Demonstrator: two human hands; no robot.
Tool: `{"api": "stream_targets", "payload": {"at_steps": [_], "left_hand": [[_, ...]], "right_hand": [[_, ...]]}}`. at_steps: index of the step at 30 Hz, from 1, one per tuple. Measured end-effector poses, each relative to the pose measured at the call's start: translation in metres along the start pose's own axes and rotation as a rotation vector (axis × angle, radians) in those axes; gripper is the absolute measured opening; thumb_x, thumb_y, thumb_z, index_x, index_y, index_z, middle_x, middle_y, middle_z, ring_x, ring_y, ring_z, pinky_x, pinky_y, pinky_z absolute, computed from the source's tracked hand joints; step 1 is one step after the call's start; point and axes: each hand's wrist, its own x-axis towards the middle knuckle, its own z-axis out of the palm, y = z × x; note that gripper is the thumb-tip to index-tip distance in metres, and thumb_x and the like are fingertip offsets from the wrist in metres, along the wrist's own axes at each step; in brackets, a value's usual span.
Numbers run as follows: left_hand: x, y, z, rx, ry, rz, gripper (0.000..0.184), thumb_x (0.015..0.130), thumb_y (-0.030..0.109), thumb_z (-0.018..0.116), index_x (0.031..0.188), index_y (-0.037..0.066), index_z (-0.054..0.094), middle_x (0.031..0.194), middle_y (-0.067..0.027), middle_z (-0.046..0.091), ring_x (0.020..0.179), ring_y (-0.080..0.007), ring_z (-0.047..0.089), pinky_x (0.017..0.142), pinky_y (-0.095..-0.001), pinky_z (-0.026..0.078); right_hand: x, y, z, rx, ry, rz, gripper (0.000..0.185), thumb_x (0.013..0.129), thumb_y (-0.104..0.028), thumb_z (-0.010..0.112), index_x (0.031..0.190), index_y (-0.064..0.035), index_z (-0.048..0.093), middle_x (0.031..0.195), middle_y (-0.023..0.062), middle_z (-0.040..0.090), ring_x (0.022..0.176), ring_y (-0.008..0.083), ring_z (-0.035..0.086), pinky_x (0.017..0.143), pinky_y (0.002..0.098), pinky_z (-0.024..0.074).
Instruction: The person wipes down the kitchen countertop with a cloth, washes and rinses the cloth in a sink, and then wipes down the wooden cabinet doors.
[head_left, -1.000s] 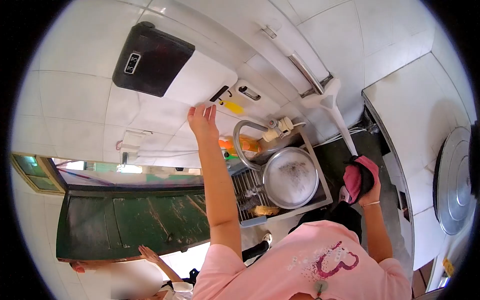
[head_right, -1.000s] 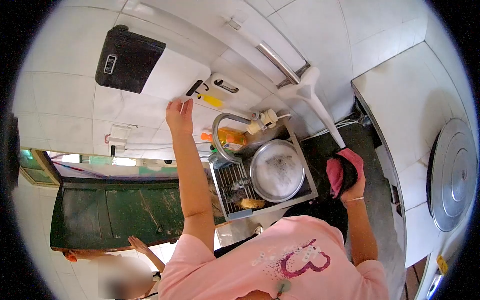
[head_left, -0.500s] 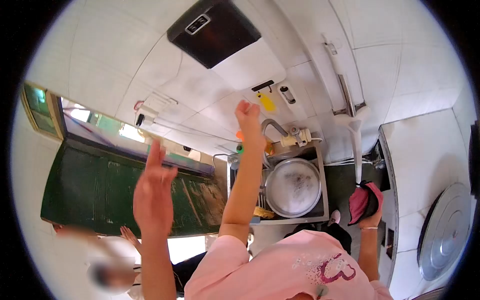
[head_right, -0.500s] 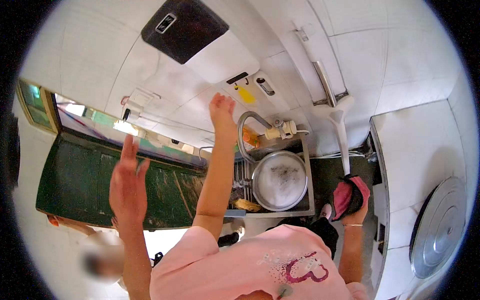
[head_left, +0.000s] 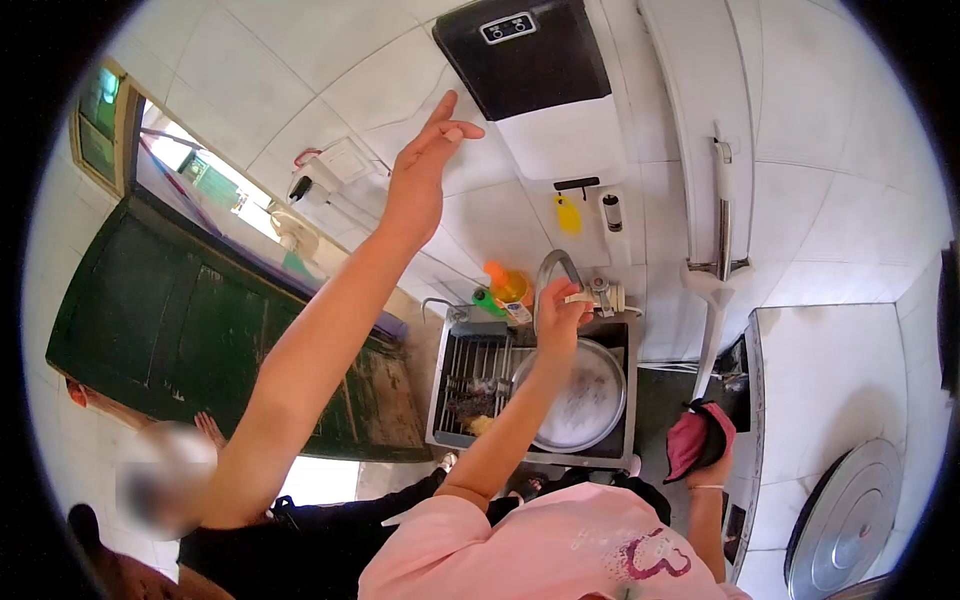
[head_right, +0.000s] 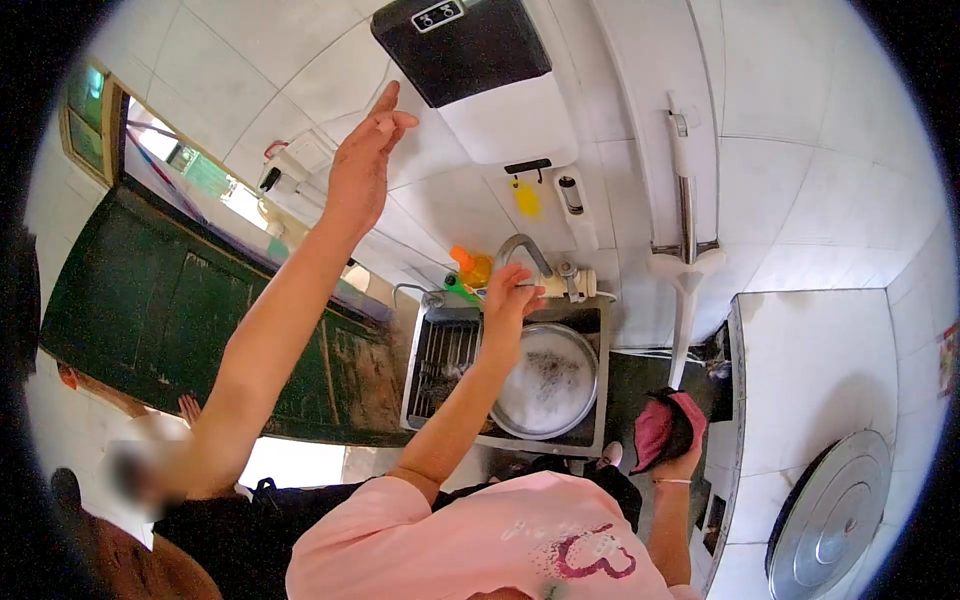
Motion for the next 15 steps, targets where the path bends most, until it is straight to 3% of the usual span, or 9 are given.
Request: {"api": "stream_targets", "payload": {"at_steps": [5, 8, 15], "left_hand": [[0.002, -0.007, 0.007, -0.137, -0.068, -0.077, 0.027, 0.088, 0.014, 0.057, 0.112, 0.005, 0.057, 0.132, -0.0167, 0.044, 0.124, -0.021, 0.041, 0.101, -0.0345, 0.034], [0.004, -0.006, 0.01, -0.17, -0.08, -0.081, 0.024, 0.088, 0.016, 0.057, 0.109, 0.006, 0.06, 0.135, -0.0167, 0.044, 0.127, -0.0203, 0.039, 0.101, -0.034, 0.033], [0.006, 0.009, 0.005, -0.253, -0.056, -0.06, 0.02, 0.089, 0.019, 0.056, 0.103, 0.009, 0.067, 0.141, -0.0169, 0.043, 0.132, -0.0188, 0.036, 0.102, -0.0326, 0.029]], "right_hand": [[0.008, 0.017, -0.023, 0.114, 0.058, 0.11, 0.039, 0.095, -0.027, 0.04, 0.121, -0.0041, 0.056, 0.121, 0.0106, 0.06, 0.11, 0.0271, 0.057, 0.1, 0.0399, 0.0422], [-0.003, 0.006, 0.008, 0.023, -0.004, 0.033, 0.033, 0.096, -0.023, 0.039, 0.116, -0.0032, 0.057, 0.118, 0.0088, 0.06, 0.111, 0.024, 0.055, 0.101, 0.0381, 0.0414], [0.008, 0.012, -0.02, -0.01, 0.06, 0.05, 0.033, 0.096, -0.02, 0.038, 0.117, -0.0017, 0.056, 0.12, 0.0101, 0.059, 0.112, 0.024, 0.055, 0.101, 0.0379, 0.0412]]}}
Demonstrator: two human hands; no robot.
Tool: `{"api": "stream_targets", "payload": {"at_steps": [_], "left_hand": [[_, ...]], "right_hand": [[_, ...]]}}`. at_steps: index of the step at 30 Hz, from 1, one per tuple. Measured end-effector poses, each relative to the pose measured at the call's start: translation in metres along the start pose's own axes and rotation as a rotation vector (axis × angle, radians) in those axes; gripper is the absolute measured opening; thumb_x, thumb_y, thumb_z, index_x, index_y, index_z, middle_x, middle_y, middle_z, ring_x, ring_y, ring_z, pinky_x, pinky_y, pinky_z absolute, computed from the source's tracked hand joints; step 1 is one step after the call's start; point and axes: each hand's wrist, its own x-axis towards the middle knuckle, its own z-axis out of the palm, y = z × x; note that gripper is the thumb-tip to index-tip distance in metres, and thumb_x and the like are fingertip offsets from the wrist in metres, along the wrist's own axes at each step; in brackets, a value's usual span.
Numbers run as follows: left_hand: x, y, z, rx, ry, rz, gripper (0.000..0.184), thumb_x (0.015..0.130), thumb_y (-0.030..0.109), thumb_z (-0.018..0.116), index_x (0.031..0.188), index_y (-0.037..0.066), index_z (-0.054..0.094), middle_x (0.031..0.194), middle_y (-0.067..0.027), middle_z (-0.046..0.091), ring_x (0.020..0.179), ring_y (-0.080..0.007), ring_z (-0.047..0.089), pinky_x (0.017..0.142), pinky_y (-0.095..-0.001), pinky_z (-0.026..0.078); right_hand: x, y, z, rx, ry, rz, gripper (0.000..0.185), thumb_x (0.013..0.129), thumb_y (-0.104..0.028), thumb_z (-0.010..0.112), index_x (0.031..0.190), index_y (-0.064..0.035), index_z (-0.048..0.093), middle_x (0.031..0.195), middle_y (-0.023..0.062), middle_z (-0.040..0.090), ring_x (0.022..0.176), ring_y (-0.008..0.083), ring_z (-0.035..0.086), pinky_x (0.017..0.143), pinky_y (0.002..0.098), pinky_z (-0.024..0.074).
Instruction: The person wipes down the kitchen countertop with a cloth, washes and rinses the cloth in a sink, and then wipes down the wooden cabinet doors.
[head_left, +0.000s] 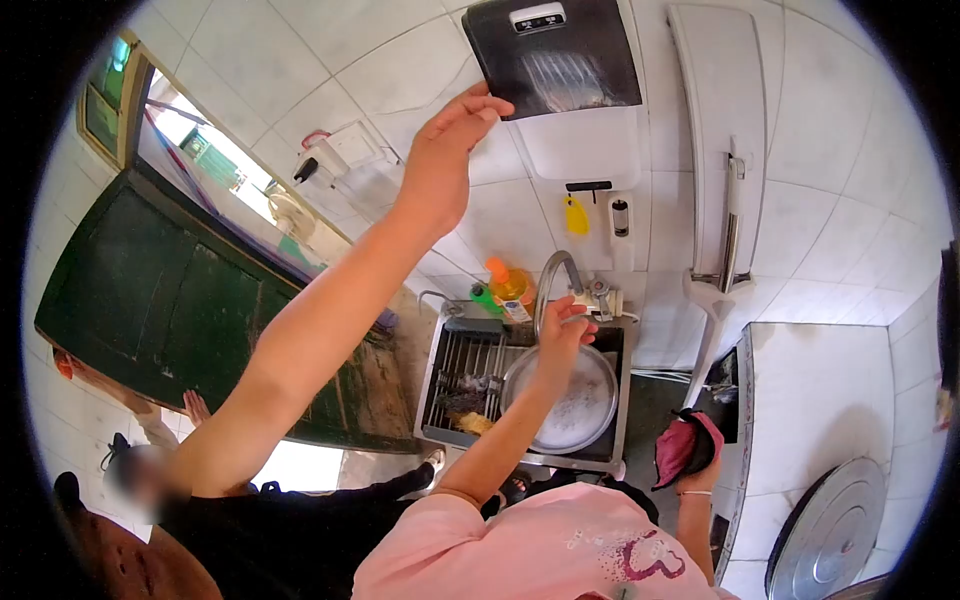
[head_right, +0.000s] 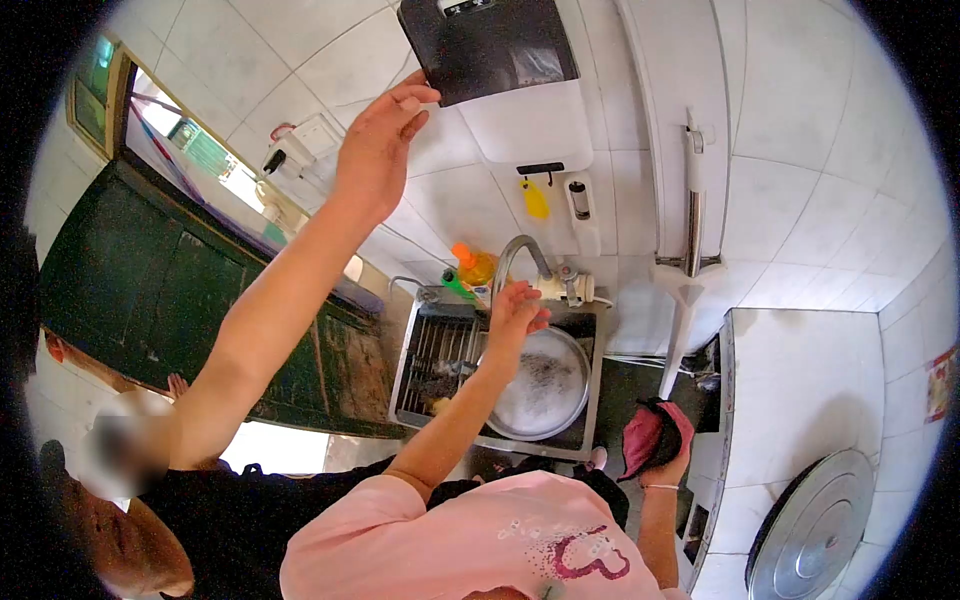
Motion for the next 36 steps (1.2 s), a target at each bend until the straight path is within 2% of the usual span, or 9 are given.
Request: {"api": "stream_targets", "payload": {"at_steps": [1, 3, 6, 8, 13, 16, 29, 32, 36], "left_hand": [[-0.001, 0.006, -0.003, -0.004, 0.003, 0.002, 0.02, 0.089, 0.019, 0.056, 0.103, 0.009, 0.067, 0.141, -0.0169, 0.043, 0.132, -0.0188, 0.036, 0.102, -0.0326, 0.029], [-0.004, 0.023, -0.011, -0.21, 0.039, 0.087, 0.024, 0.092, 0.024, 0.054, 0.097, 0.004, 0.065, 0.128, -0.0114, 0.056, 0.11, -0.0193, 0.053, 0.101, -0.0362, 0.037], [0.01, 0.064, -0.03, -0.336, -0.006, 0.076, 0.038, 0.096, 0.031, 0.045, 0.108, -0.001, 0.061, 0.124, -0.0166, 0.057, 0.121, -0.0276, 0.048, 0.105, -0.0382, 0.035], [0.017, 0.082, -0.034, -0.454, -0.046, 0.028, 0.043, 0.098, 0.033, 0.041, 0.11, -0.003, 0.06, 0.124, -0.0185, 0.057, 0.125, -0.0309, 0.046, 0.107, -0.0395, 0.034], [0.027, 0.098, -0.04, -0.444, -0.1, 0.005, 0.053, 0.1, 0.04, 0.032, 0.115, -0.005, 0.057, 0.124, -0.0221, 0.055, 0.128, -0.0357, 0.042, 0.11, -0.0419, 0.031], [0.027, 0.095, -0.046, -0.472, -0.174, -0.025, 0.057, 0.1, 0.044, 0.03, 0.115, -0.003, 0.058, 0.119, -0.0153, 0.059, 0.126, -0.0282, 0.044, 0.11, -0.0375, 0.027], [0.021, 0.101, -0.044, -0.381, -0.076, 0.077, 0.035, 0.094, 0.021, 0.044, 0.124, 0.002, 0.046, 0.117, -0.0123, 0.056, 0.103, -0.0218, 0.054, 0.089, -0.0332, 0.041], [-0.023, 0.048, -0.018, -0.166, 0.115, 0.021, 0.036, 0.093, 0.015, 0.047, 0.126, 0.003, 0.043, 0.117, -0.0116, 0.056, 0.098, -0.0204, 0.057, 0.084, -0.0322, 0.045], [-0.185, -0.143, 0.088, -0.258, 0.306, -0.574, 0.04, 0.091, 0.008, 0.051, 0.129, 0.005, 0.039, 0.116, -0.0106, 0.055, 0.091, -0.0184, 0.06, 0.077, -0.0309, 0.049]], "right_hand": [[0.002, 0.001, -0.004, -0.019, 0.0, -0.017, 0.034, 0.095, -0.021, 0.038, 0.117, -0.0013, 0.056, 0.12, 0.0103, 0.059, 0.112, 0.0244, 0.055, 0.101, 0.0381, 0.0413], [0.003, -0.001, -0.004, -0.04, -0.001, -0.036, 0.034, 0.095, -0.021, 0.038, 0.117, -0.001, 0.056, 0.12, 0.0105, 0.059, 0.112, 0.0248, 0.055, 0.101, 0.0383, 0.0414], [0.001, -0.005, 0.002, -0.006, 0.012, -0.018, 0.035, 0.095, -0.023, 0.038, 0.116, -0.0015, 0.057, 0.118, 0.0113, 0.06, 0.11, 0.0263, 0.056, 0.099, 0.0392, 0.0429], [0.004, -0.005, -0.004, 0.001, -0.105, 0.031, 0.045, 0.095, -0.033, 0.037, 0.125, -0.0051, 0.056, 0.125, 0.0116, 0.058, 0.115, 0.0284, 0.055, 0.1, 0.0421, 0.0428], [-0.001, -0.005, 0.012, 0.059, -0.034, 0.066, 0.04, 0.094, -0.029, 0.039, 0.12, -0.0043, 0.057, 0.119, 0.0121, 0.061, 0.109, 0.0297, 0.057, 0.096, 0.0422, 0.0452], [-0.002, -0.001, 0.022, 0.132, 0.054, 0.128, 0.034, 0.095, -0.025, 0.042, 0.116, -0.0039, 0.059, 0.112, 0.0112, 0.063, 0.103, 0.0295, 0.059, 0.093, 0.0419, 0.0472], [0.008, 0.018, 0.009, 0.126, 0.065, 0.144, 0.043, 0.094, -0.033, 0.04, 0.119, -0.005, 0.06, 0.119, 0.0122, 0.062, 0.108, 0.0303, 0.059, 0.095, 0.0444, 0.0468], [0.005, 0.014, 0.014, 0.114, 0.068, 0.16, 0.043, 0.094, -0.033, 0.04, 0.119, -0.0052, 0.06, 0.118, 0.0123, 0.063, 0.108, 0.0306, 0.059, 0.095, 0.0442, 0.047], [0.003, 0.011, 0.019, 0.125, 0.047, 0.159, 0.043, 0.094, -0.033, 0.04, 0.119, -0.005, 0.06, 0.118, 0.0123, 0.063, 0.108, 0.0311, 0.059, 0.095, 0.0443, 0.047]]}}
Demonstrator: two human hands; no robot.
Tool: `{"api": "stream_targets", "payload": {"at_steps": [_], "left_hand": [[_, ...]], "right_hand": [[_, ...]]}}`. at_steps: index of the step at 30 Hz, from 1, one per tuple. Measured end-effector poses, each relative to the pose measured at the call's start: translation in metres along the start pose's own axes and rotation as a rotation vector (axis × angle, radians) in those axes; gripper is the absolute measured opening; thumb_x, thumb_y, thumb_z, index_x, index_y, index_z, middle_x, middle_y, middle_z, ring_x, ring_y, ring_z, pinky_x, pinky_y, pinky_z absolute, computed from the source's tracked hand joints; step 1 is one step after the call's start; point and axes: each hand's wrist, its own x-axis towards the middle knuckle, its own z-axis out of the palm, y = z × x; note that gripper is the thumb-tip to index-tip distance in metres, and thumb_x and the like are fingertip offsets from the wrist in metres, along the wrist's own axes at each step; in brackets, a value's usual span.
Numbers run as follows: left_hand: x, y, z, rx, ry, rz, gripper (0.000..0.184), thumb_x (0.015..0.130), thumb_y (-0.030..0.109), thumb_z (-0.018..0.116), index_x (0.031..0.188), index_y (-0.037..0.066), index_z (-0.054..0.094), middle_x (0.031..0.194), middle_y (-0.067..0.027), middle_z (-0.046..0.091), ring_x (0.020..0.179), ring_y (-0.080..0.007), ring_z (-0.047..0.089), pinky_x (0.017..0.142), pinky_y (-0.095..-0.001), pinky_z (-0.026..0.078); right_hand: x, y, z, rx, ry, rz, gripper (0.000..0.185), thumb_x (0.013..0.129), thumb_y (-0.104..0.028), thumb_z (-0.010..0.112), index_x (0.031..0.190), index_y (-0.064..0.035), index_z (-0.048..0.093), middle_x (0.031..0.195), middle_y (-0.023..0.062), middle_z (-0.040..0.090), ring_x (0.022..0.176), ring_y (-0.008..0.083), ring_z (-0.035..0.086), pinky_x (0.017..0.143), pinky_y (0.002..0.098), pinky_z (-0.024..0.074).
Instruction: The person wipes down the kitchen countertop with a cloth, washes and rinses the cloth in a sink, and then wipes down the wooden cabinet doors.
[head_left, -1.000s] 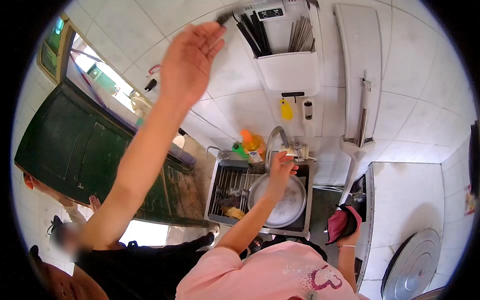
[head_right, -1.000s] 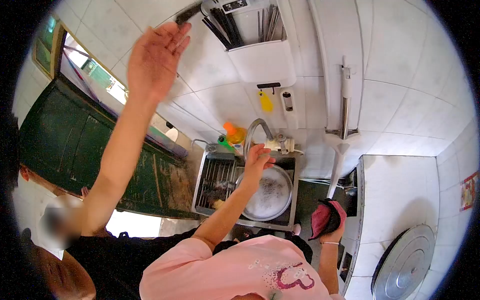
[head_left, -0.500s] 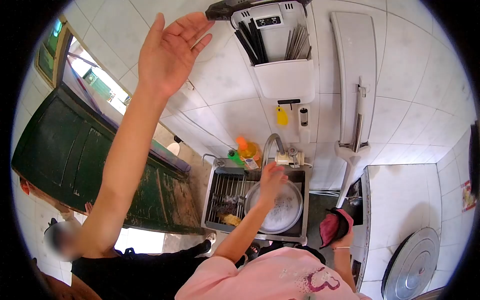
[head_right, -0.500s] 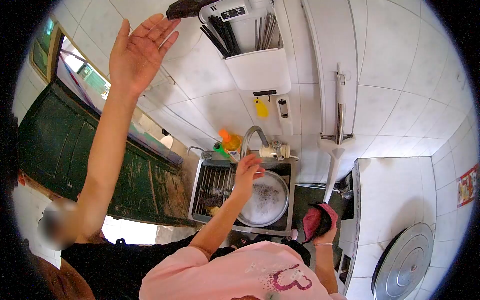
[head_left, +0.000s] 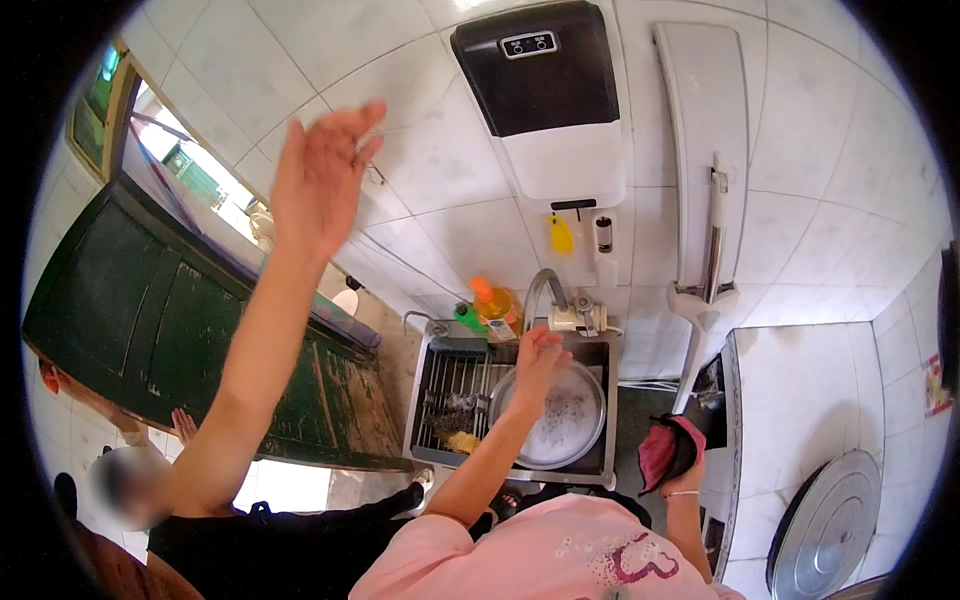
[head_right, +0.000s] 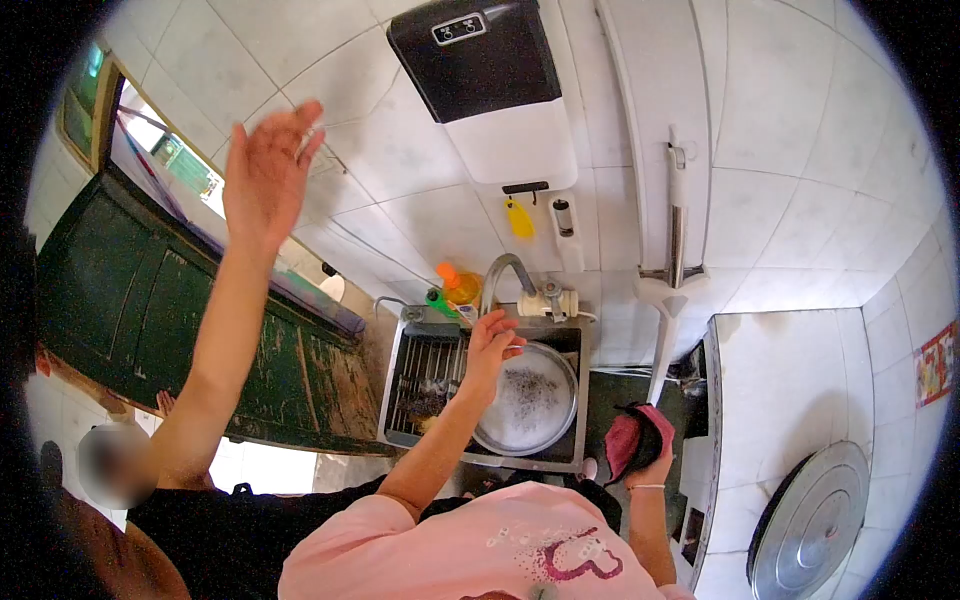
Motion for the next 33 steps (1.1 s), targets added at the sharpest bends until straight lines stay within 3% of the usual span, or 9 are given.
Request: {"api": "stream_targets", "payload": {"at_steps": [1, 5, 15, 17, 20, 25, 31, 33], "left_hand": [[-0.007, -0.036, 0.002, -0.038, 0.028, -0.044, 0.041, 0.091, 0.006, 0.052, 0.13, 0.006, 0.038, 0.116, -0.0104, 0.055, 0.089, -0.0179, 0.06, 0.076, -0.0306, 0.05], [-0.001, -0.053, -0.004, -0.055, 0.034, -0.068, 0.041, 0.091, 0.007, 0.053, 0.129, 0.006, 0.039, 0.116, -0.0105, 0.055, 0.089, -0.0181, 0.061, 0.076, -0.031, 0.051], [-0.008, -0.055, -0.006, -0.079, 0.042, -0.085, 0.04, 0.091, 0.005, 0.052, 0.129, 0.007, 0.039, 0.114, -0.0103, 0.055, 0.088, -0.0191, 0.061, 0.076, -0.032, 0.051], [-0.008, -0.064, -0.008, -0.061, 0.031, -0.109, 0.04, 0.091, 0.006, 0.052, 0.129, 0.007, 0.039, 0.114, -0.0102, 0.055, 0.088, -0.019, 0.061, 0.075, -0.0318, 0.052], [-0.01, -0.07, -0.013, -0.036, 0.034, -0.145, 0.041, 0.09, 0.006, 0.053, 0.129, 0.007, 0.039, 0.115, -0.0103, 0.055, 0.087, -0.0193, 0.062, 0.075, -0.0313, 0.052], [-0.017, -0.077, -0.016, -0.072, 0.065, -0.145, 0.042, 0.09, 0.006, 0.052, 0.13, 0.007, 0.038, 0.118, -0.0104, 0.054, 0.087, -0.0191, 0.062, 0.074, -0.0308, 0.052], [-0.024, -0.076, -0.022, -0.084, 0.058, -0.173, 0.044, 0.09, 0.006, 0.053, 0.131, 0.005, 0.036, 0.116, -0.0103, 0.053, 0.089, -0.0194, 0.062, 0.073, -0.0299, 0.051], [-0.025, -0.08, -0.024, -0.084, 0.063, -0.168, 0.044, 0.09, 0.006, 0.053, 0.131, 0.004, 0.036, 0.115, -0.0101, 0.053, 0.089, -0.0194, 0.062, 0.073, -0.0298, 0.051]], "right_hand": [[0.002, 0.001, -0.004, -0.013, -0.008, -0.014, 0.043, 0.094, -0.033, 0.04, 0.119, -0.0048, 0.06, 0.118, 0.0124, 0.063, 0.108, 0.0312, 0.059, 0.094, 0.0442, 0.0471], [-0.001, -0.001, 0.002, 0.017, 0.006, -0.01, 0.043, 0.094, -0.033, 0.04, 0.119, -0.0044, 0.06, 0.118, 0.0124, 0.063, 0.107, 0.0313, 0.059, 0.094, 0.0435, 0.0473], [0.004, 0.005, -0.005, -0.073, -0.031, -0.083, 0.042, 0.095, -0.033, 0.04, 0.121, -0.0056, 0.059, 0.118, 0.0113, 0.063, 0.107, 0.0307, 0.059, 0.095, 0.0432, 0.0464], [-0.006, 0.0, 0.016, 0.059, 0.034, 0.021, 0.035, 0.094, -0.029, 0.044, 0.113, -0.0045, 0.061, 0.113, 0.0099, 0.064, 0.104, 0.0271, 0.059, 0.092, 0.0412, 0.048], [-0.003, 0.003, 0.014, -0.054, -0.028, -0.033, 0.036, 0.094, -0.03, 0.044, 0.113, -0.0049, 0.061, 0.113, 0.0099, 0.064, 0.104, 0.0276, 0.06, 0.091, 0.0424, 0.0484], [-0.011, 0.0, 0.026, 0.007, -0.049, 0.141, 0.035, 0.094, -0.027, 0.044, 0.114, -0.0049, 0.061, 0.114, 0.0103, 0.063, 0.104, 0.028, 0.059, 0.09, 0.0442, 0.049], [0.004, 0.009, 0.003, -0.182, -0.054, -0.022, 0.034, 0.094, -0.024, 0.043, 0.117, -0.0046, 0.059, 0.116, 0.0111, 0.062, 0.106, 0.0294, 0.059, 0.093, 0.0435, 0.0484], [-0.006, 0.005, 0.02, -0.156, -0.054, 0.026, 0.034, 0.094, -0.024, 0.043, 0.117, -0.0046, 0.059, 0.116, 0.0111, 0.062, 0.105, 0.0291, 0.059, 0.092, 0.0433, 0.0486]]}}
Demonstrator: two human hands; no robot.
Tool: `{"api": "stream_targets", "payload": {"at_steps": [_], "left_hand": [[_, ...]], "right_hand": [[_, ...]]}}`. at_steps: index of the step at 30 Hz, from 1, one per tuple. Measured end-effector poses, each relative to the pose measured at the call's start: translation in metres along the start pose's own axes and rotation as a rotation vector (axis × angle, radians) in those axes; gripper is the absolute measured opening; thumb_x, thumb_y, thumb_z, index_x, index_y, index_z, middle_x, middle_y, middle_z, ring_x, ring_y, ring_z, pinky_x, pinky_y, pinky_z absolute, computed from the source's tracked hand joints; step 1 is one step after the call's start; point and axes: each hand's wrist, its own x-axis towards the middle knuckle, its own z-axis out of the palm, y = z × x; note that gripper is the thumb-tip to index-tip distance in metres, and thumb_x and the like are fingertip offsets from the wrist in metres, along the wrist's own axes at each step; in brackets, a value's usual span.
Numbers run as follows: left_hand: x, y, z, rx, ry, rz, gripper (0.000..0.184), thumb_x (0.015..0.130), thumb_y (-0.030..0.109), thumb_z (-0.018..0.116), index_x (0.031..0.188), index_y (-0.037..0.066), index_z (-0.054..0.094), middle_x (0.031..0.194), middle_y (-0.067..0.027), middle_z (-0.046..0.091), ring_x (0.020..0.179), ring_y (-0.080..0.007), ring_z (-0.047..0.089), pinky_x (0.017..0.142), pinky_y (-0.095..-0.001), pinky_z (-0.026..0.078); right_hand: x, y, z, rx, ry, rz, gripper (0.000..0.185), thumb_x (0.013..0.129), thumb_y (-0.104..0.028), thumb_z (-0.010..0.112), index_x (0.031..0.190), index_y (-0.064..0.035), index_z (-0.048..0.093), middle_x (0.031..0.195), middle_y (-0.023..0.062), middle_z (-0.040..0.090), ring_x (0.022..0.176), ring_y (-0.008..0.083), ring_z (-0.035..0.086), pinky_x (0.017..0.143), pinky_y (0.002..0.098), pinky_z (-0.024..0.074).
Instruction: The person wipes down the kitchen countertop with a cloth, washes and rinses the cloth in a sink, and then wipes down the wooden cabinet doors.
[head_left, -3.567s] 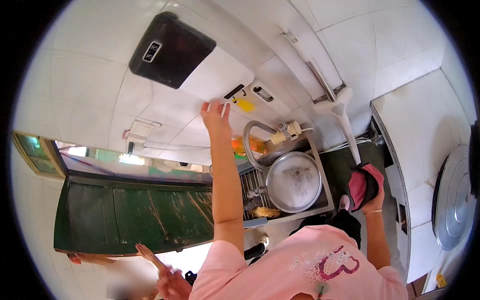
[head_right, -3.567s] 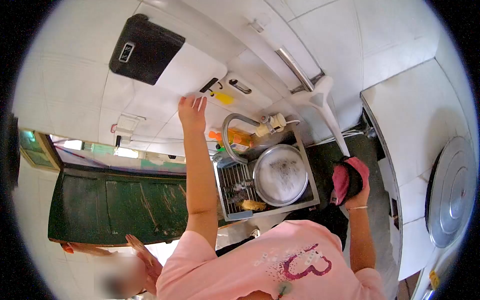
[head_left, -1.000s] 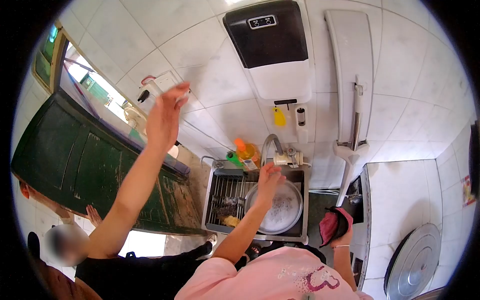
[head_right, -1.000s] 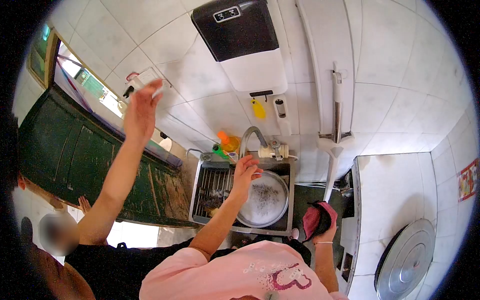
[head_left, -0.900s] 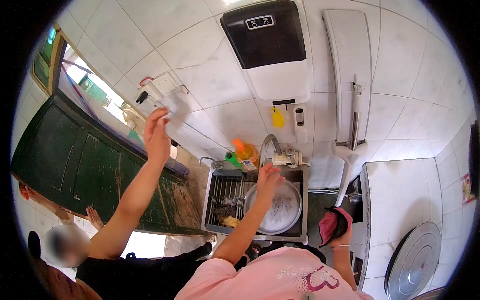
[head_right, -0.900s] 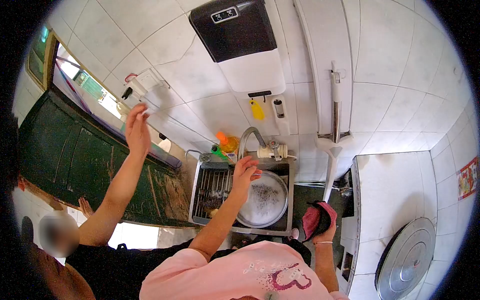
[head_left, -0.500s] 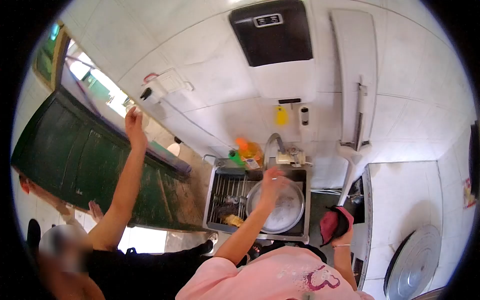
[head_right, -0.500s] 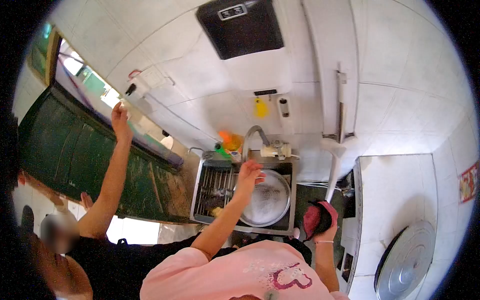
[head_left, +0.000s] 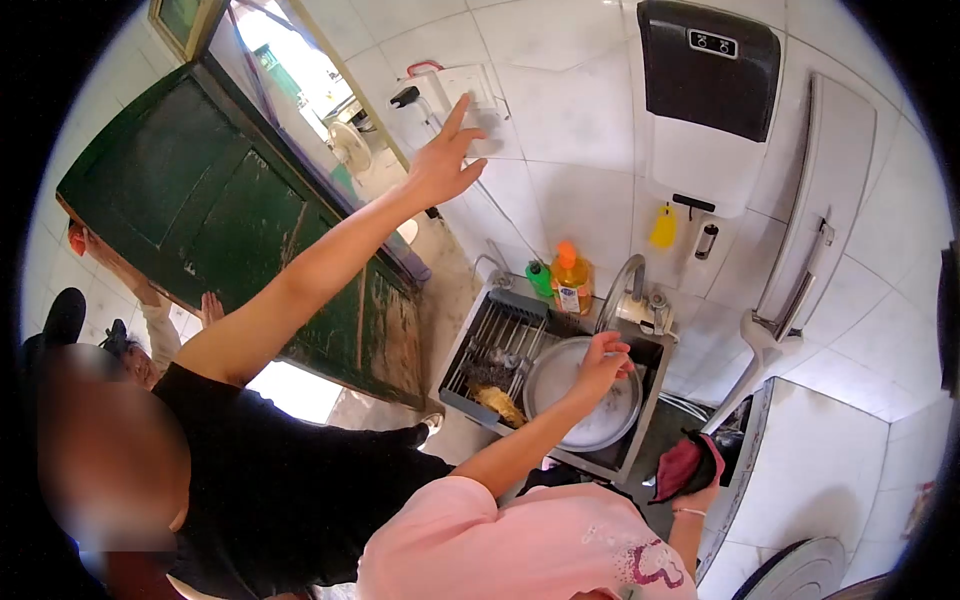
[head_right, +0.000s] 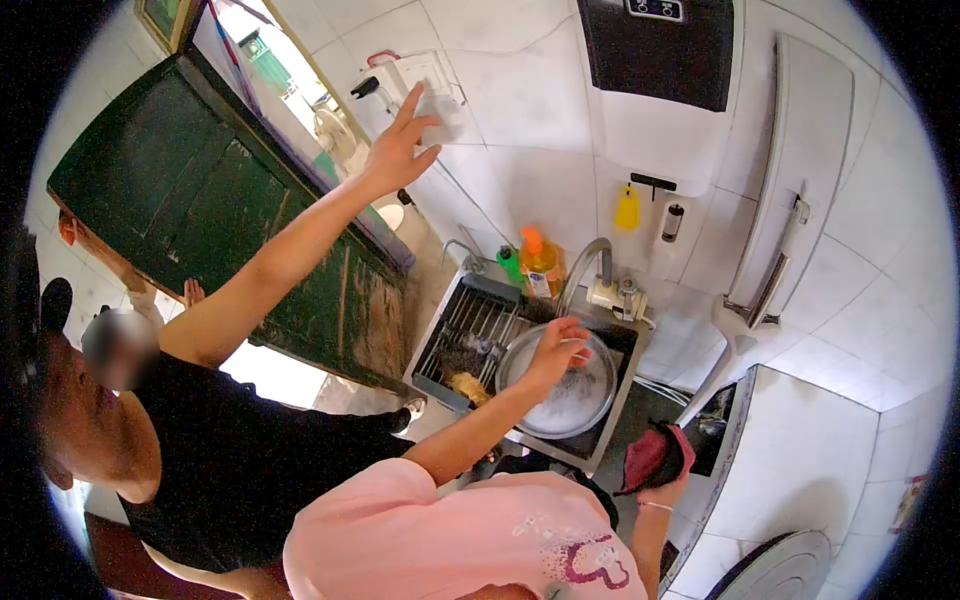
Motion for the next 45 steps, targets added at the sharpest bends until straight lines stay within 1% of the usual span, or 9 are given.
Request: {"api": "stream_targets", "payload": {"at_steps": [8, 11, 12, 15, 17, 32, 34, 41, 45], "left_hand": [[-0.005, -0.015, -0.01, -0.06, 0.03, 0.016, 0.037, 0.088, 0.009, 0.058, 0.122, 0.004, 0.045, 0.118, -0.0105, 0.05, 0.087, -0.0186, 0.061, 0.071, -0.0308, 0.051], [-0.003, -0.004, -0.012, 0.109, 0.058, 0.013, 0.032, 0.084, 0.009, 0.059, 0.114, 0.006, 0.049, 0.128, -0.0088, 0.045, 0.087, -0.0192, 0.063, 0.067, -0.0322, 0.052], [0.0, 0.043, -0.008, 0.318, 0.019, 0.251, 0.03, 0.083, 0.009, 0.06, 0.112, 0.007, 0.051, 0.131, -0.0083, 0.043, 0.087, -0.0194, 0.063, 0.066, -0.0327, 0.052], [0.01, 0.29, 0.012, 1.291, 0.029, 1.483, 0.026, 0.079, 0.009, 0.062, 0.104, 0.009, 0.055, 0.141, -0.0066, 0.037, 0.086, -0.0199, 0.064, 0.063, -0.034, 0.053], [0.025, 0.353, 0.028, 1.603, -0.14, 1.684, 0.023, 0.076, 0.009, 0.063, 0.099, 0.01, 0.058, 0.148, -0.0055, 0.033, 0.086, -0.0203, 0.065, 0.061, -0.0349, 0.053], [0.04, 0.359, 0.081, 1.811, -0.027, 1.57, 0.013, 0.08, 0.015, 0.059, 0.091, 0.009, 0.058, 0.146, -0.0069, 0.038, 0.08, -0.0224, 0.067, 0.061, -0.0379, 0.054], [0.035, 0.36, 0.084, 1.848, 0.037, 1.608, 0.016, 0.078, 0.016, 0.059, 0.089, 0.004, 0.06, 0.144, -0.0101, 0.041, 0.068, -0.0234, 0.067, 0.055, -0.0393, 0.052], [0.031, 0.35, 0.093, 1.882, 0.16, 1.583, 0.018, 0.081, 0.021, 0.059, 0.092, 0.007, 0.059, 0.144, -0.0079, 0.042, 0.078, -0.0228, 0.067, 0.059, -0.0388, 0.054], [0.023, 0.333, 0.084, 1.867, 0.002, 1.631, 0.02, 0.081, 0.022, 0.058, 0.092, 0.005, 0.061, 0.14, -0.0122, 0.046, 0.083, -0.0199, 0.067, 0.057, -0.0385, 0.054]], "right_hand": [[-0.003, 0.002, 0.012, 0.063, 0.021, 0.119, 0.034, 0.094, -0.025, 0.045, 0.116, -0.0043, 0.059, 0.114, 0.0108, 0.063, 0.103, 0.0277, 0.06, 0.09, 0.042, 0.0493], [0.001, 0.01, 0.001, -0.108, -0.043, -0.024, 0.035, 0.094, -0.027, 0.045, 0.115, -0.0039, 0.06, 0.112, 0.0103, 0.063, 0.103, 0.0272, 0.06, 0.091, 0.0418, 0.0488], [0.0, 0.01, 0.004, -0.074, -0.035, 0.018, 0.035, 0.094, -0.027, 0.044, 0.115, -0.0039, 0.06, 0.111, 0.0101, 0.064, 0.103, 0.0273, 0.06, 0.091, 0.0418, 0.0486], [-0.006, 0.011, 0.014, -0.011, 0.018, 0.041, 0.036, 0.095, -0.029, 0.044, 0.115, -0.0042, 0.061, 0.11, 0.0096, 0.064, 0.102, 0.0278, 0.06, 0.092, 0.0416, 0.0483], [-0.006, 0.01, 0.014, 0.012, 0.032, 0.057, 0.041, 0.094, -0.032, 0.041, 0.116, -0.0045, 0.061, 0.114, 0.0115, 0.064, 0.102, 0.0293, 0.061, 0.092, 0.0428, 0.0494], [-0.002, 0.017, -0.002, 0.06, 0.009, 0.071, 0.042, 0.094, -0.031, 0.039, 0.117, -0.0036, 0.061, 0.116, 0.0119, 0.064, 0.106, 0.0305, 0.061, 0.095, 0.0433, 0.0478], [-0.004, 0.018, -0.002, 0.061, -0.002, 0.072, 0.042, 0.094, -0.031, 0.039, 0.117, -0.0035, 0.061, 0.116, 0.0118, 0.064, 0.106, 0.0302, 0.06, 0.095, 0.0432, 0.0474], [-0.01, 0.018, -0.005, 0.057, -0.03, 0.074, 0.041, 0.095, -0.03, 0.038, 0.118, -0.0041, 0.06, 0.117, 0.0109, 0.063, 0.108, 0.0292, 0.059, 0.097, 0.0427, 0.0458], [-0.012, 0.019, -0.005, 0.06, -0.032, 0.078, 0.041, 0.095, -0.029, 0.038, 0.119, -0.0042, 0.06, 0.117, 0.0109, 0.063, 0.108, 0.0292, 0.059, 0.098, 0.0426, 0.0456]]}}
